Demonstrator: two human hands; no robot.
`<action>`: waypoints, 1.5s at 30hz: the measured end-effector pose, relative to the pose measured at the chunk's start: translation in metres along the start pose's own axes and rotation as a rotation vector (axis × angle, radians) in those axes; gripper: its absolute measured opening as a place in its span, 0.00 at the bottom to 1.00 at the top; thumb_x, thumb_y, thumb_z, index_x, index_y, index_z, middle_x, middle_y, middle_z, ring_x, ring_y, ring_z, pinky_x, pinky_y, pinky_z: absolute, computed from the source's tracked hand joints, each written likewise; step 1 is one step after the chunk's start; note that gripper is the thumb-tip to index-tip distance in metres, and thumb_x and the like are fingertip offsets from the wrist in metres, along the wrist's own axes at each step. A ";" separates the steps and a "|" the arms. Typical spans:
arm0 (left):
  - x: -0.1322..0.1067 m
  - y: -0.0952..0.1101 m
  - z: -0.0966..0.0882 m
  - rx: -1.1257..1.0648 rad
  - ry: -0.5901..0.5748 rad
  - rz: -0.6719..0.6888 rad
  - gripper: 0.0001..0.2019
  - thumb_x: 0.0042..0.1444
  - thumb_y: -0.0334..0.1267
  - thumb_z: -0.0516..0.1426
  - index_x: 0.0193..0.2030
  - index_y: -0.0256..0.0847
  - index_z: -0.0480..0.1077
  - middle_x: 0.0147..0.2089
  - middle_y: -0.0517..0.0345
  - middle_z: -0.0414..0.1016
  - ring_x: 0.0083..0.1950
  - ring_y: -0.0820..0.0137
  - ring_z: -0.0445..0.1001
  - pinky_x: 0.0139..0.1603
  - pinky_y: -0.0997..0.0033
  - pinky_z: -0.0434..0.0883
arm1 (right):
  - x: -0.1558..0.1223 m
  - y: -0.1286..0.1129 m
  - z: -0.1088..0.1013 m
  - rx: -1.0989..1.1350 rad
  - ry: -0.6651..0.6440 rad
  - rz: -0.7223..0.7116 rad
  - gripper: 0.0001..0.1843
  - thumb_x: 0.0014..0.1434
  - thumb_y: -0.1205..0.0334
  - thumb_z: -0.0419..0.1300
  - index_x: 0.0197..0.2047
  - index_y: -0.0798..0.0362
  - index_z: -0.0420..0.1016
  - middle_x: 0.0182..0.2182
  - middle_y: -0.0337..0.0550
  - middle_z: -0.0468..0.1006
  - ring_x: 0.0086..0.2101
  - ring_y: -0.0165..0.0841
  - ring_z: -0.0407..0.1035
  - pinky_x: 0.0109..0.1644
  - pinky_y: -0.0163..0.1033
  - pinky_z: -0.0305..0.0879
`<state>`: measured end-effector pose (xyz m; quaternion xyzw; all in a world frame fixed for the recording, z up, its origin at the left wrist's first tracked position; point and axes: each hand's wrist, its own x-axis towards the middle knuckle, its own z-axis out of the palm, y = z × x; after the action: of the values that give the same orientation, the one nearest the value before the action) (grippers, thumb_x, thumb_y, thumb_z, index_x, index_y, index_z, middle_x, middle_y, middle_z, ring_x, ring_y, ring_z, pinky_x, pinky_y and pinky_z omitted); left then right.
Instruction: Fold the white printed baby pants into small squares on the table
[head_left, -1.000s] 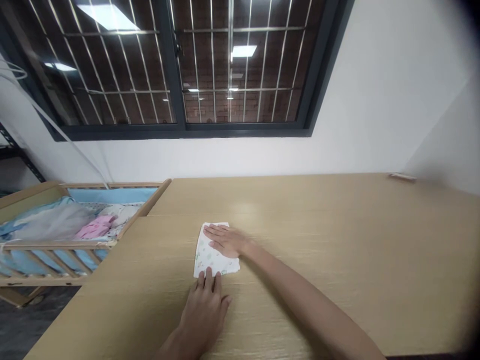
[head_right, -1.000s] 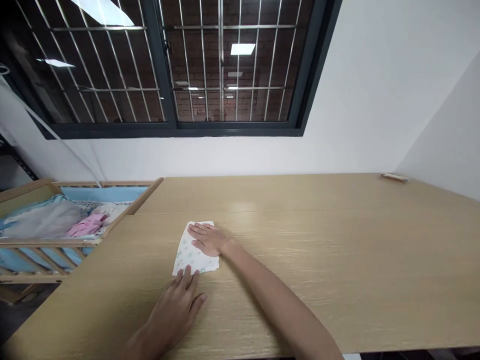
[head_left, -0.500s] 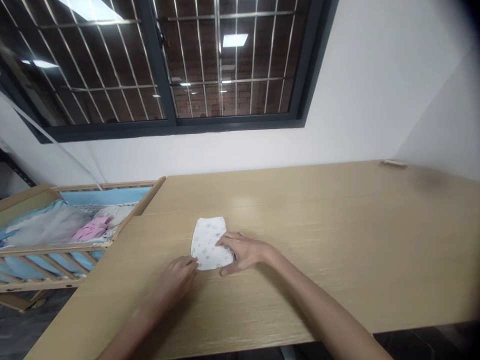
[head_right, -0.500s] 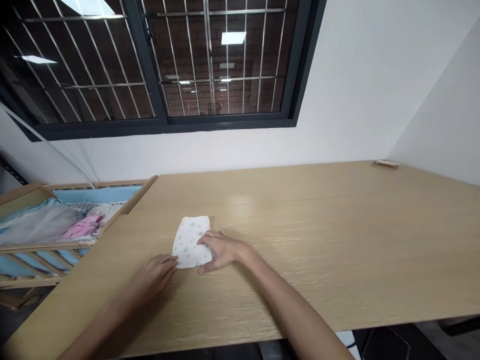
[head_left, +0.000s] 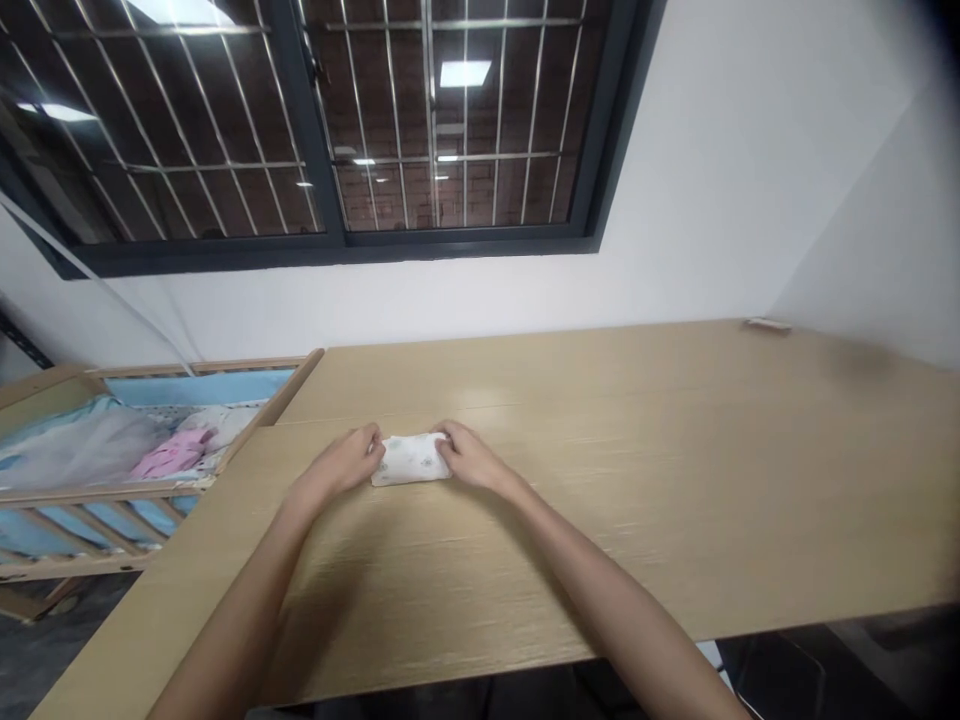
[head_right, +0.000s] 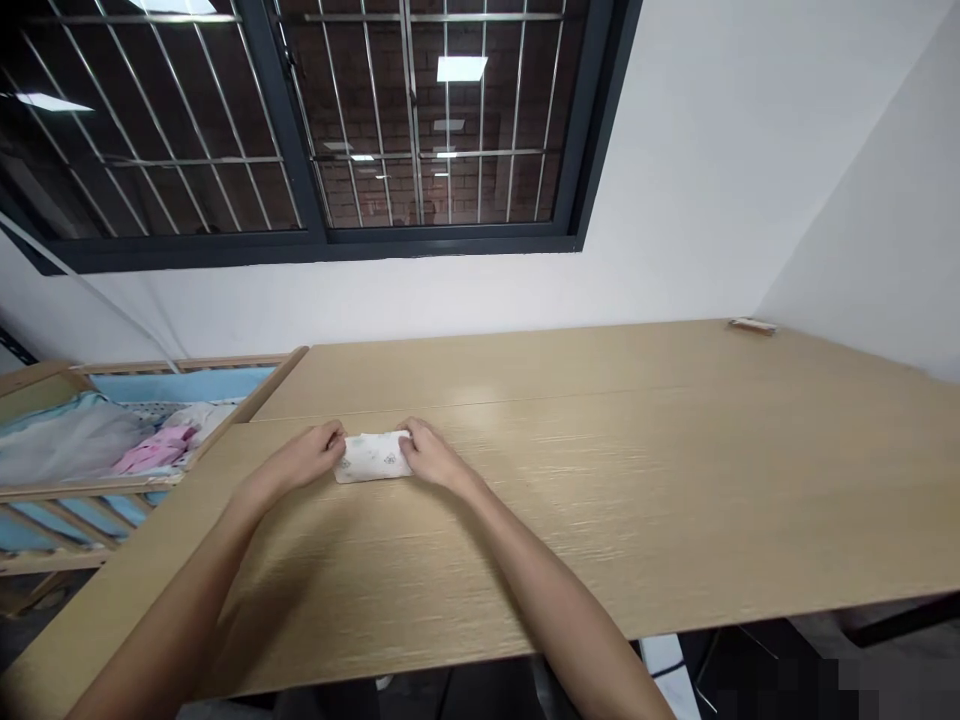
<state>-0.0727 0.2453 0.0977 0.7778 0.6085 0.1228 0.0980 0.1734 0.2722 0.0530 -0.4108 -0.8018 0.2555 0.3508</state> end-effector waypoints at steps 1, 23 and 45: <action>0.008 -0.002 0.006 0.026 0.038 -0.033 0.12 0.68 0.38 0.45 0.42 0.41 0.68 0.43 0.51 0.79 0.42 0.63 0.76 0.38 0.69 0.64 | 0.006 0.007 0.006 0.025 0.066 0.039 0.12 0.66 0.63 0.52 0.51 0.54 0.70 0.40 0.46 0.77 0.42 0.37 0.70 0.48 0.40 0.64; 0.015 0.025 0.119 -0.065 0.208 0.119 0.40 0.70 0.58 0.34 0.75 0.23 0.41 0.77 0.33 0.42 0.79 0.55 0.39 0.77 0.50 0.46 | 0.003 0.015 0.052 -0.536 -0.183 -0.237 0.35 0.67 0.60 0.50 0.74 0.65 0.53 0.71 0.59 0.55 0.72 0.44 0.44 0.75 0.52 0.39; 0.002 -0.012 0.077 0.092 0.182 0.173 0.30 0.58 0.54 0.59 0.61 0.34 0.68 0.64 0.39 0.70 0.65 0.50 0.68 0.65 0.53 0.65 | -0.011 0.036 0.017 -0.328 -0.195 -0.134 0.40 0.61 0.58 0.58 0.74 0.54 0.52 0.72 0.56 0.55 0.70 0.47 0.49 0.71 0.57 0.46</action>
<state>-0.0592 0.2501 0.0209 0.8167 0.5506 0.1728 -0.0040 0.1819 0.2802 0.0129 -0.3816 -0.8884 0.1360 0.2160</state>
